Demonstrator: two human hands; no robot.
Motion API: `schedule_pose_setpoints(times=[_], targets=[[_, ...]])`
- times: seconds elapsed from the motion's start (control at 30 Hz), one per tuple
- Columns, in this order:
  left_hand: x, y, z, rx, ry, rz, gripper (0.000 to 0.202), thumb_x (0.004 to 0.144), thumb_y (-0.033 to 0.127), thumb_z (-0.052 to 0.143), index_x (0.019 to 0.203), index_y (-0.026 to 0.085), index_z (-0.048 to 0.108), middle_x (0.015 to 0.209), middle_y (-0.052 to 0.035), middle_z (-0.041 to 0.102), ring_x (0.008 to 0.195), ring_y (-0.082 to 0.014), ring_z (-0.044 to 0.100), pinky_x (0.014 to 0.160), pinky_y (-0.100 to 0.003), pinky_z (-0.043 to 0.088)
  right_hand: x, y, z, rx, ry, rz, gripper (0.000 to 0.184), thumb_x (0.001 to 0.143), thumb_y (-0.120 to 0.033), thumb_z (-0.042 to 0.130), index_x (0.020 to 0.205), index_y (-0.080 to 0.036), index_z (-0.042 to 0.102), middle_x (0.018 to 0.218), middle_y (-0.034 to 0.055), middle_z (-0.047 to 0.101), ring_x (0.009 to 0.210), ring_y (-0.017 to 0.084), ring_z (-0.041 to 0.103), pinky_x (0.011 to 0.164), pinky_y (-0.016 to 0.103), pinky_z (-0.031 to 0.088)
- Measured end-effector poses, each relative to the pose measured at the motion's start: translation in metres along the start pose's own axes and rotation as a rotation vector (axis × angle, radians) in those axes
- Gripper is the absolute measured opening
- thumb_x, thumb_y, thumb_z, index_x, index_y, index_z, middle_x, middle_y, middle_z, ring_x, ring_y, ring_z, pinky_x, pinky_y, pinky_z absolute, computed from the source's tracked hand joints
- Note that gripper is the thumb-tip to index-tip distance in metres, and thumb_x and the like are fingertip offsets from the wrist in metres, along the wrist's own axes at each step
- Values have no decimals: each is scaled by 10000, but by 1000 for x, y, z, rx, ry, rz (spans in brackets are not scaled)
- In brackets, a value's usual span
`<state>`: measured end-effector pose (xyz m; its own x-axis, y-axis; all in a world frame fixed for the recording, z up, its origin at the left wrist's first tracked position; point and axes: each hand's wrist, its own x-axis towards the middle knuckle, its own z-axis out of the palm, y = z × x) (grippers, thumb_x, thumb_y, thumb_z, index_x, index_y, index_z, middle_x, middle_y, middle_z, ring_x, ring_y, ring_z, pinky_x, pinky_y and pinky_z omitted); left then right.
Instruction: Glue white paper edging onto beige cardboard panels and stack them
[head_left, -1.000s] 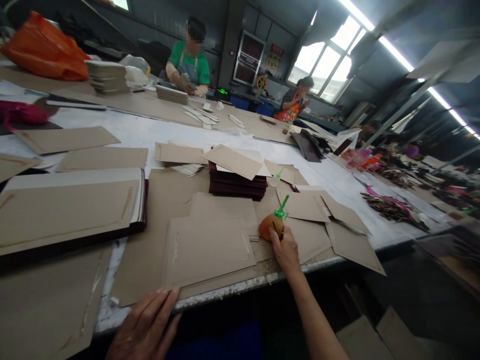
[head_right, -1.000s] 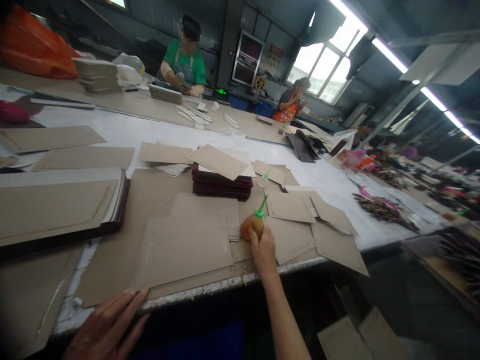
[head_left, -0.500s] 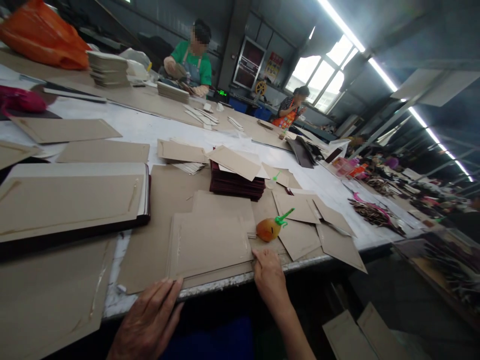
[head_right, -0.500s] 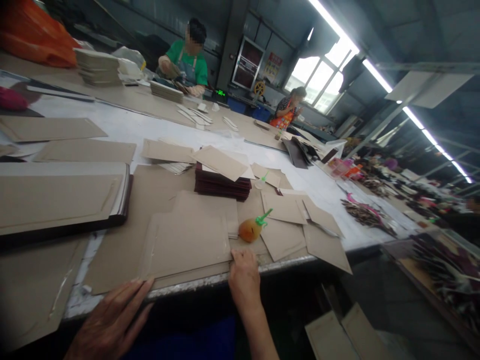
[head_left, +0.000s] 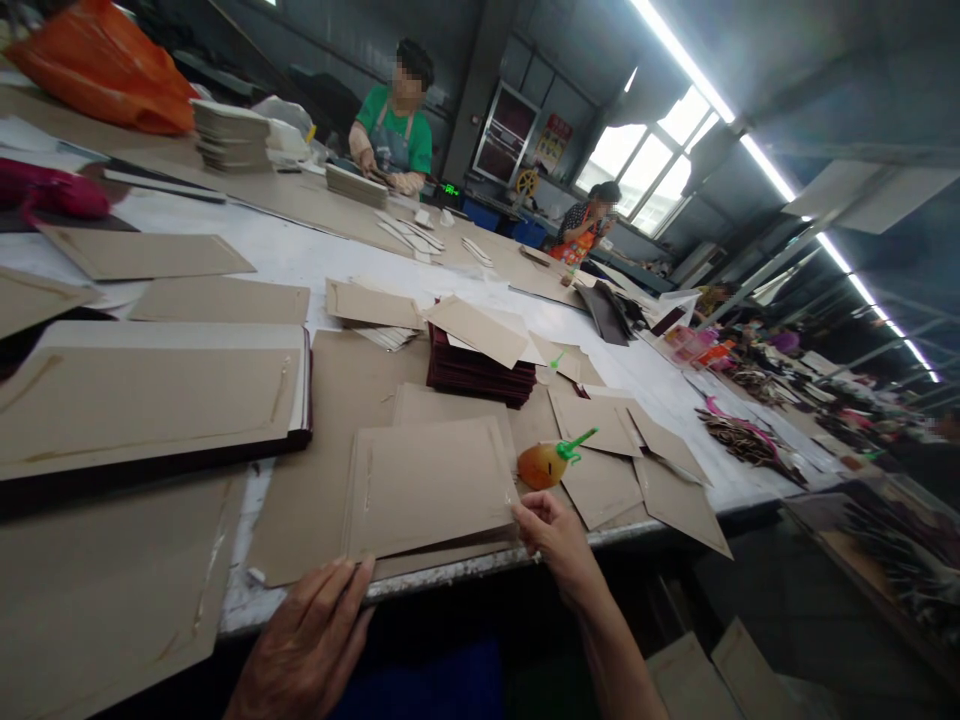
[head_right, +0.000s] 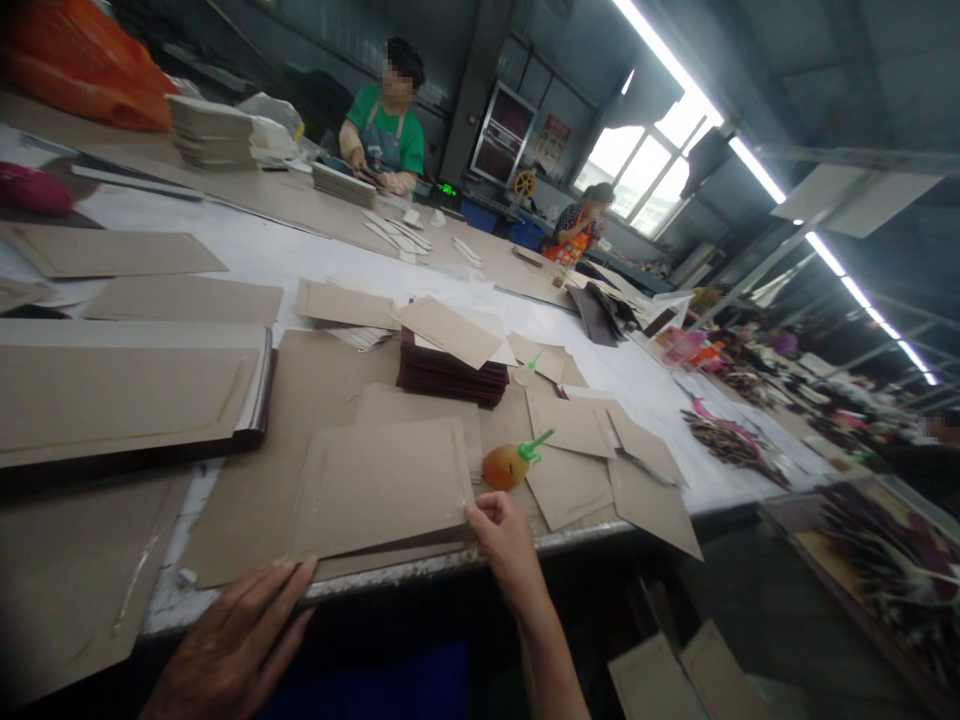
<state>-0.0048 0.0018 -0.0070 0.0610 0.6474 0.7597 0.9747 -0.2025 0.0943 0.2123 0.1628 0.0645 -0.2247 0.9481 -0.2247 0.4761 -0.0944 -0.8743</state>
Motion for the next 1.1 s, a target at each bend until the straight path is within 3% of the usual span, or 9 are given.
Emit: schedule_pose_setpoints(times=[0.17, 0.27, 0.4, 0.6, 0.83, 0.97, 1.1], targets=[[-8, -6, 4, -11, -23, -22, 372, 829, 163, 516, 1200, 135, 511, 1076, -72, 615, 1031, -189, 540, 976, -297, 359, 3, 5, -8, 146, -175, 54, 393, 665, -540, 621, 675, -176, 471, 509, -49, 469, 434, 69, 375, 434, 197, 276], [-13, -7, 4, 19, -50, -38, 355, 819, 158, 527, 1172, 129, 531, 1098, -93, 597, 1057, -194, 534, 971, -301, 378, 3, 8, -10, 130, -189, 11, 394, 707, -548, 591, 658, -185, 448, 502, -55, 462, 437, 66, 366, 438, 196, 268], [-13, -4, 1, 36, -63, -66, 344, 853, 167, 474, 1191, 116, 508, 1103, -108, 581, 1044, -197, 540, 944, -319, 397, 1, 4, -11, -50, -152, -67, 376, 774, -549, 474, 630, -209, 405, 495, -60, 420, 441, 86, 357, 437, 215, 277], [-10, -1, 0, 43, -90, -83, 296, 856, 175, 471, 1134, 94, 534, 1081, -121, 581, 1020, -209, 551, 913, -339, 419, -1, -1, -17, -530, -11, -341, 350, 835, -451, 354, 570, -224, 323, 556, -33, 389, 561, 137, 413, 552, 263, 316], [-8, 0, -1, 77, -88, -36, 267, 829, 123, 493, 1081, 63, 554, 1065, -140, 586, 1031, -230, 543, 909, -360, 431, -9, -6, -24, -780, -17, -418, 304, 850, -397, 335, 602, -222, 337, 581, -23, 418, 557, 144, 409, 563, 283, 284], [-9, 1, 0, 69, -83, -30, 277, 821, 100, 500, 1092, 63, 543, 1055, -132, 597, 1042, -228, 534, 909, -365, 440, -9, -19, -26, -544, -84, -417, 345, 841, -432, 364, 569, -220, 347, 543, -32, 405, 539, 130, 412, 538, 261, 314], [-8, 3, 0, 64, -74, -40, 279, 818, 95, 499, 1091, 75, 546, 1045, -119, 609, 1040, -221, 535, 906, -361, 452, -6, -31, -22, -118, -183, -177, 363, 796, -509, 474, 628, -188, 491, 548, -6, 553, 488, 111, 470, 504, 237, 373]])
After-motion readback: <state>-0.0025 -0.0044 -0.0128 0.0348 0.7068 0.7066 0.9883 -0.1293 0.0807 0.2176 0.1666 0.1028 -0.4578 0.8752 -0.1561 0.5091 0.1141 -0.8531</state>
